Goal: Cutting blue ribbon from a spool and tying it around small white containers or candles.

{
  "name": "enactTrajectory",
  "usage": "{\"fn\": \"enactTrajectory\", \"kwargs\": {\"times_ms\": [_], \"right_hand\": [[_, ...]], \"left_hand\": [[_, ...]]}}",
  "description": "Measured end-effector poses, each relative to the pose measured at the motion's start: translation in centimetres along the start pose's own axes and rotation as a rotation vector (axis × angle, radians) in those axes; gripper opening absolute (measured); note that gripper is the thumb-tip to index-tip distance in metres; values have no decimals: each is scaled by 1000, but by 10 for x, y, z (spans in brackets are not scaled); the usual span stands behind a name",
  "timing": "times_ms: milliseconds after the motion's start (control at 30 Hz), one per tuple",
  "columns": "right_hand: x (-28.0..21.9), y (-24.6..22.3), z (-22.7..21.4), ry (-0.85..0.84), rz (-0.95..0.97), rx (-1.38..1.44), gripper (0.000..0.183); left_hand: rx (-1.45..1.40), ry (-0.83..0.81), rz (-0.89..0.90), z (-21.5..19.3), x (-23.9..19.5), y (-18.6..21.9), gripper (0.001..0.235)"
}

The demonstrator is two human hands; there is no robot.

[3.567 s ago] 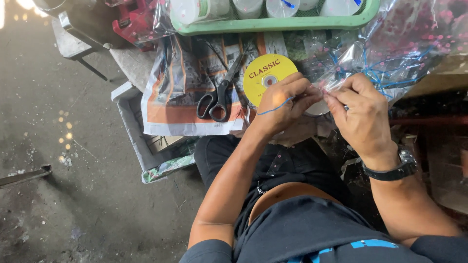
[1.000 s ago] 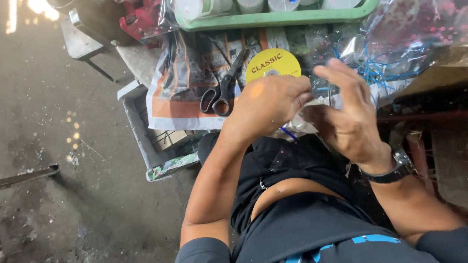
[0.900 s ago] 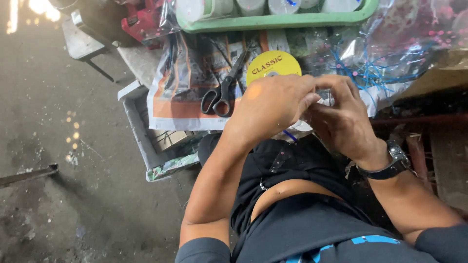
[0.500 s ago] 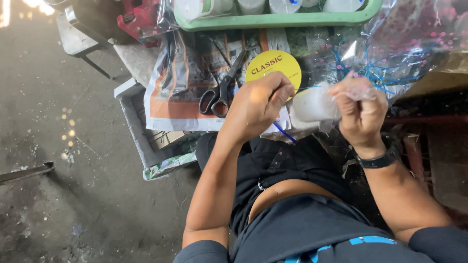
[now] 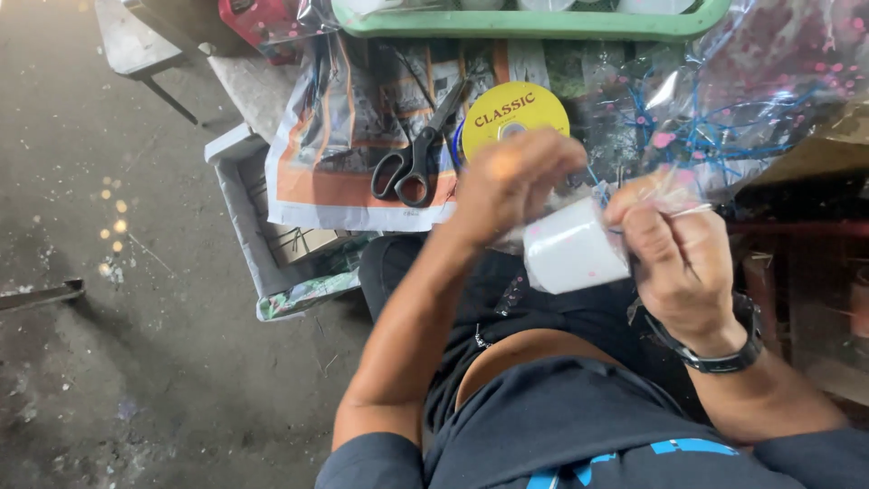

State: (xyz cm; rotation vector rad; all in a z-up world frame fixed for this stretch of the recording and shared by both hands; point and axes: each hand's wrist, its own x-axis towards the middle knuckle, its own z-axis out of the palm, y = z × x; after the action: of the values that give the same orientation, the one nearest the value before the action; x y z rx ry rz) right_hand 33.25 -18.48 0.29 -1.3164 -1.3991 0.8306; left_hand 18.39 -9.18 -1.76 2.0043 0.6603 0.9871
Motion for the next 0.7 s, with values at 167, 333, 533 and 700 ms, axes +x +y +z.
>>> {"fn": "enactTrajectory", "kwargs": {"times_ms": [167,333,533,700], "right_hand": [[11,8,1,31,64,7,21],[25,18,14,579,443,414,18],[29,29,17,598,285,654,20],[22,32,20,549,102,469,24]], "left_hand": [[751,-41,403,-24,12,48,41],[165,23,-140,21,-14,49,9],[132,26,-352,57,-31,35,13],[291,-51,-334,68,-30,33,20]]}}
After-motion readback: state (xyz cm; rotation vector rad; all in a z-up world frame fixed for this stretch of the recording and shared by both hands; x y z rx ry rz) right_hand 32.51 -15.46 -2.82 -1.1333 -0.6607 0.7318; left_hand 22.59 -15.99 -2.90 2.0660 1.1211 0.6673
